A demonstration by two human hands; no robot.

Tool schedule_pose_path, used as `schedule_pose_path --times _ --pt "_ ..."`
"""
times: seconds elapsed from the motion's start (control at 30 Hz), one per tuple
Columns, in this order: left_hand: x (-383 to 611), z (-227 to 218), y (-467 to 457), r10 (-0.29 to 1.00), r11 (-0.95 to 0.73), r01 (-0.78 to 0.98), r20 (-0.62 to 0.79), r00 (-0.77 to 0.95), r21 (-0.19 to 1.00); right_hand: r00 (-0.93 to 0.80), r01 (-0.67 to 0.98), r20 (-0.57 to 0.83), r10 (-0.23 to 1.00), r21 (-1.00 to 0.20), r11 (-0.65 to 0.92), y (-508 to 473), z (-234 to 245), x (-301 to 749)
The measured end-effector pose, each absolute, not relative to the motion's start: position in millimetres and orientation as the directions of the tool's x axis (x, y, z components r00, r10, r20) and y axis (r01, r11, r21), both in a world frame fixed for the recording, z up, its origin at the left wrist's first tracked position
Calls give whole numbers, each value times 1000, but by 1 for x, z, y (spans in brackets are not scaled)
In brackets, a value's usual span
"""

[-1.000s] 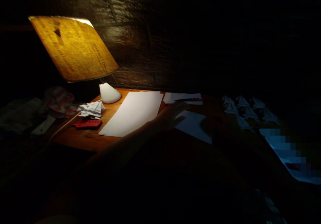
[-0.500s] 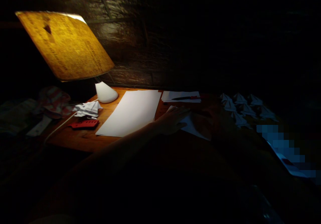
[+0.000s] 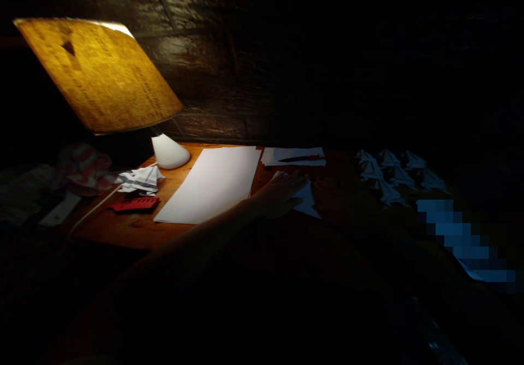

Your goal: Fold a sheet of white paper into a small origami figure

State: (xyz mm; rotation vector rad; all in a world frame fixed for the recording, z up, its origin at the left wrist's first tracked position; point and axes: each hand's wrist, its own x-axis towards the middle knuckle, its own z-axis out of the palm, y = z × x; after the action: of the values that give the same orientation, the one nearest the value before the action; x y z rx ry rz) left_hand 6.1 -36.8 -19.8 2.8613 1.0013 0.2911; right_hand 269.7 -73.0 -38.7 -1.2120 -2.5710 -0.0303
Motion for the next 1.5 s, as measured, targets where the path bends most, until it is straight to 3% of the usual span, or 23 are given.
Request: schedule_pose_path --times 0.63,0.83,1.1,1.5 --pt "8 -19 -39 631 -776 620 109 768 120 -614 775 205 763 -26 631 -71 -31 269" --pt "10 -17 -42 615 -787 615 149 775 48 -656 737 288 698 44 674 -78 -24 248" --pt "11 -15 -41 595 -801 597 163 787 46 -630 744 231 741 -92 661 -81 -31 238" --pt "9 -19 -40 604 -795 602 208 769 81 -602 751 240 762 -156 642 -80 -29 238"
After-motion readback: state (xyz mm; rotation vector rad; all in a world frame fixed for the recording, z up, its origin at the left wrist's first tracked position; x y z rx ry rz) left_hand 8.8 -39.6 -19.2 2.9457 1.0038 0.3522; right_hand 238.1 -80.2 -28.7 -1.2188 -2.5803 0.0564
